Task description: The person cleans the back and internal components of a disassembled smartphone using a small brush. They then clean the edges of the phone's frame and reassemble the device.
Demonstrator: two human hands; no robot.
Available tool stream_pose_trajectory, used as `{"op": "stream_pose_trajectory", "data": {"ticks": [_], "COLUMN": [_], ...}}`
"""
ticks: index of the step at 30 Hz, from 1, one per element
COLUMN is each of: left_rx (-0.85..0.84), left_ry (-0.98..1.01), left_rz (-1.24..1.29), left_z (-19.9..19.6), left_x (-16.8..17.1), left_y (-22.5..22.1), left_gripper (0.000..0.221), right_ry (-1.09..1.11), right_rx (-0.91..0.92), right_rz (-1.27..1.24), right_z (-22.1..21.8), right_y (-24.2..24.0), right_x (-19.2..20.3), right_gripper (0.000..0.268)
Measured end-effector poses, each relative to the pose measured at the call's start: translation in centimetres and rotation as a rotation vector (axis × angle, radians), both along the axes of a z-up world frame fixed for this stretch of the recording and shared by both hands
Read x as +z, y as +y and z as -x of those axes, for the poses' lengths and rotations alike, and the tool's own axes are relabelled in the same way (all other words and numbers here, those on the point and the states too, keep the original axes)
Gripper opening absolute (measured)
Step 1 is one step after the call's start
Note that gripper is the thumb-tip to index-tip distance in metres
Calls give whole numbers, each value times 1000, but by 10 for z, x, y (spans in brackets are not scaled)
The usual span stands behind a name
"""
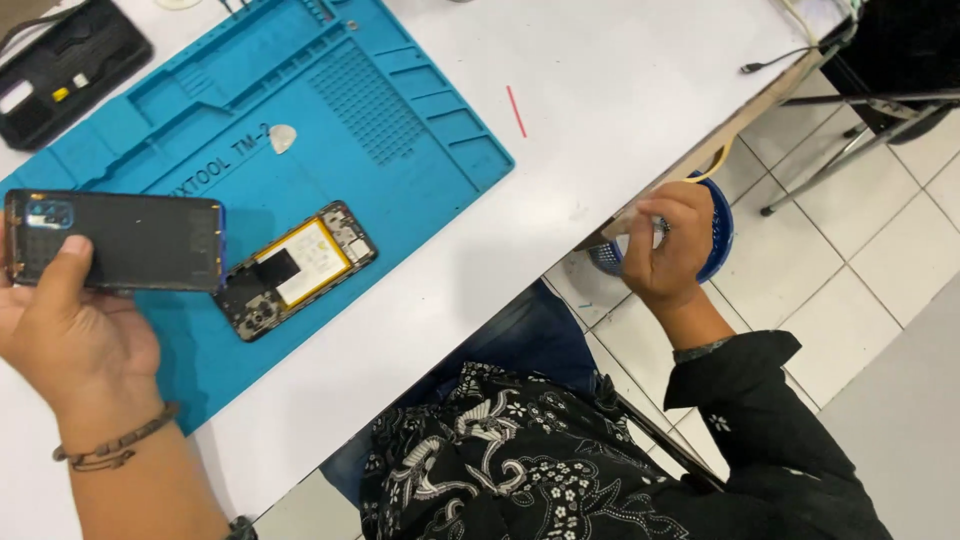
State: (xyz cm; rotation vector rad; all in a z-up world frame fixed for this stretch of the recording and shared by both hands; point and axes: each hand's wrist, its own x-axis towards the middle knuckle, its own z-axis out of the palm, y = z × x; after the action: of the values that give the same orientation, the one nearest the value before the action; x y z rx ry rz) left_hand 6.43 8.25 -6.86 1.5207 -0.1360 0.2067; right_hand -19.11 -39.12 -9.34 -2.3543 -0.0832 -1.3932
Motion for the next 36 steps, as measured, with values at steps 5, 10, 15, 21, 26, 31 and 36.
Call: {"op": "stream_pose_trajectory", "data": {"ticks": [5, 10, 15, 21, 26, 31, 36], "left_rx": [50, 21, 68, 15, 78, 44, 122], "left_ry": [160, 150, 163, 139, 139, 18, 149], "left_rz": [-59, -93, -106, -135, -70, -69, 119], "left_z": [-10, -18, -21, -16, -13, -6, 17], "left_x": [-29, -41, -43, -39, -30, -24, 27], "left_y": [21, 38, 44, 35, 22, 8, -38], "left_gripper": [16, 20, 31, 30, 22, 26, 52], "right_ry": [470, 313, 369, 1129, 1540, 1634, 1642], "right_rx": [-128, -64, -54, -153, -251, -199, -193], "right_rz": [216, 82, -59, 45, 246, 316, 322], "right_z": [32, 34, 47, 40, 13, 10, 7], "right_y": [-39, -41, -58, -120, -129, -133, -137], "right_x": [-39, -41, -44, -10, -8, -9, -15], "right_gripper": [37, 35, 29, 38, 35, 53, 51]}}
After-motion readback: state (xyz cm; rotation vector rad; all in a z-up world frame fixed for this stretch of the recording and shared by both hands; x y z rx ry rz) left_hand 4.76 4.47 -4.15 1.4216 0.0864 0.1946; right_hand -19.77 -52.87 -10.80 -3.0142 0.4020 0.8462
